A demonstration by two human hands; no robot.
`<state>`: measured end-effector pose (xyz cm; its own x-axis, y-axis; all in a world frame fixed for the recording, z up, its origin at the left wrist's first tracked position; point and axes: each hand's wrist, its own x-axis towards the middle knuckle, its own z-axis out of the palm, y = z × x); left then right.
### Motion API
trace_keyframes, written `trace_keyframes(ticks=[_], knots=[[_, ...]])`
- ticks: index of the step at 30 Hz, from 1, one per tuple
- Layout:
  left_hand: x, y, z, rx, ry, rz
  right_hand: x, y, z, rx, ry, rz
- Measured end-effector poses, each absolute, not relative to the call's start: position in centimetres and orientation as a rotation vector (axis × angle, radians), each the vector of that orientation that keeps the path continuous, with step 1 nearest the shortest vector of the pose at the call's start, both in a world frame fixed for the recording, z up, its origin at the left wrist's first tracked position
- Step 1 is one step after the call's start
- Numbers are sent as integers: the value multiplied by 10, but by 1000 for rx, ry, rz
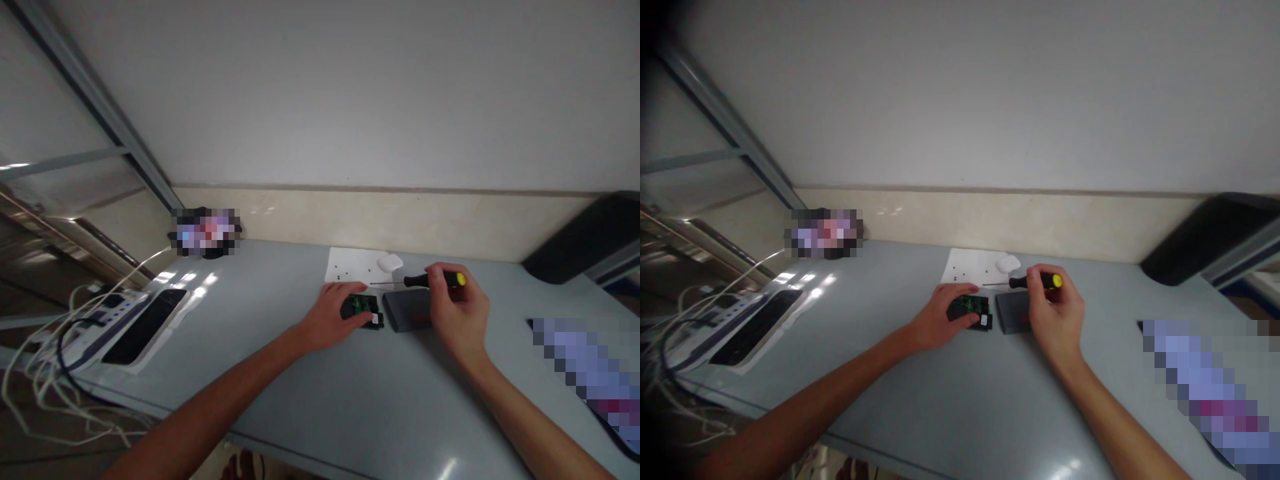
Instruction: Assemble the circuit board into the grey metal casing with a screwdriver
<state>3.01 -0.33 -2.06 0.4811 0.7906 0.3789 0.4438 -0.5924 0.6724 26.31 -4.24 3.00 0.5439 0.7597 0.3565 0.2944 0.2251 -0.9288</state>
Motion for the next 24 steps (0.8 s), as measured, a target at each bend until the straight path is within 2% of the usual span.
trace_keyframes(ticks=[5, 11, 24], knots=[[28, -4, -23, 2206, 1135, 1195, 261, -46, 35, -1337, -953, 462], [29, -4, -19, 2323, 1143, 1097, 259, -45, 31, -1337, -940, 593], [29, -5, -15, 2488, 1144, 998, 259, -43, 31, -1318, -1014, 612]])
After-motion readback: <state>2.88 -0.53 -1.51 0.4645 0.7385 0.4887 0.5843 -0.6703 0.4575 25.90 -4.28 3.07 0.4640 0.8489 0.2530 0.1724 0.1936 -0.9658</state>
